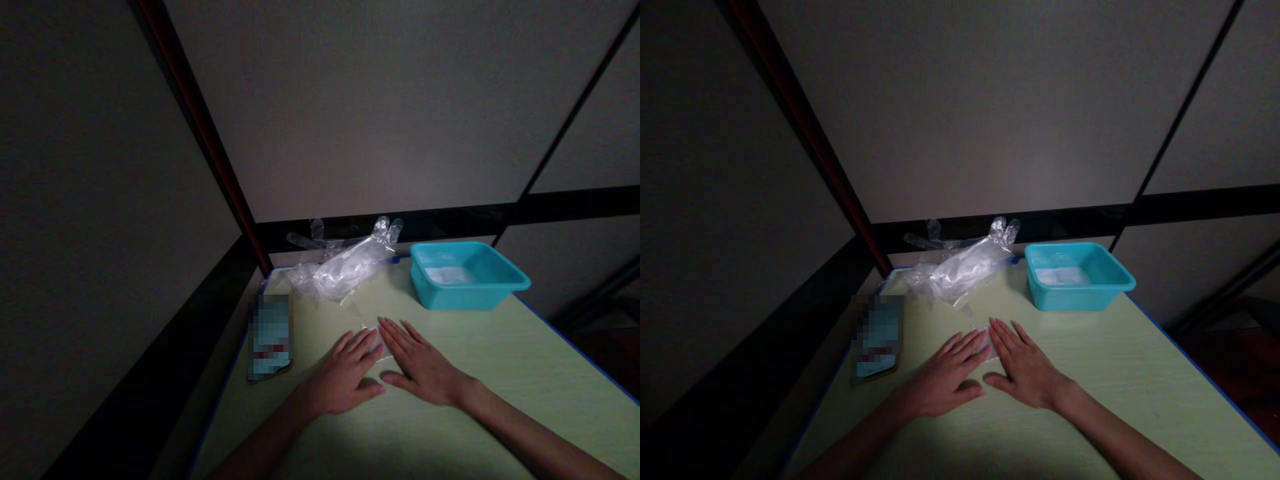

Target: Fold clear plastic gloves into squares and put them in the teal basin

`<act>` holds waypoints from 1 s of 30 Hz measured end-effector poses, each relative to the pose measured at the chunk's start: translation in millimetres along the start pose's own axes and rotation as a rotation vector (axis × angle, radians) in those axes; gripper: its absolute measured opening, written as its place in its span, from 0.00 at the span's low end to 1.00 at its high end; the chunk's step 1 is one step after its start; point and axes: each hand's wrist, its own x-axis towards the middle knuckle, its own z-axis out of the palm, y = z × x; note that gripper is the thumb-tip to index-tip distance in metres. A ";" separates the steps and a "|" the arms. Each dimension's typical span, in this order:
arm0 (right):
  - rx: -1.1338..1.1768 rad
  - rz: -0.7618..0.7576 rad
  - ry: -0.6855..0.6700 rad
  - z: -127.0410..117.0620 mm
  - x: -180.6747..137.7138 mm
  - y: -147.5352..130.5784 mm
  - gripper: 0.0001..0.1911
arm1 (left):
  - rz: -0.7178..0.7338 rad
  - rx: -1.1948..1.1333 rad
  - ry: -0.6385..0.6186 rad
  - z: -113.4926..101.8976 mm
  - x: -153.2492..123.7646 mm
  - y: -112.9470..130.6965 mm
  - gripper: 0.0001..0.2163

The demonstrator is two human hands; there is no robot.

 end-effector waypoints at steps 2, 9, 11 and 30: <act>-0.012 0.004 -0.021 -1.2 0.1 -0.4 0.37 | -0.007 -0.011 -0.004 -1.4 0.7 -0.3 0.29; -0.009 0.013 -0.008 -0.3 -0.9 -0.2 0.38 | -0.034 -0.021 0.006 -0.1 -0.1 0.9 0.29; -0.008 0.012 0.008 1.1 -1.4 -0.1 0.37 | -0.047 -0.013 0.008 0.7 -0.4 1.0 0.29; 0.276 0.094 -0.033 -5.1 -2.4 7.7 0.46 | -0.103 -0.185 0.056 6.9 -0.7 -6.6 0.41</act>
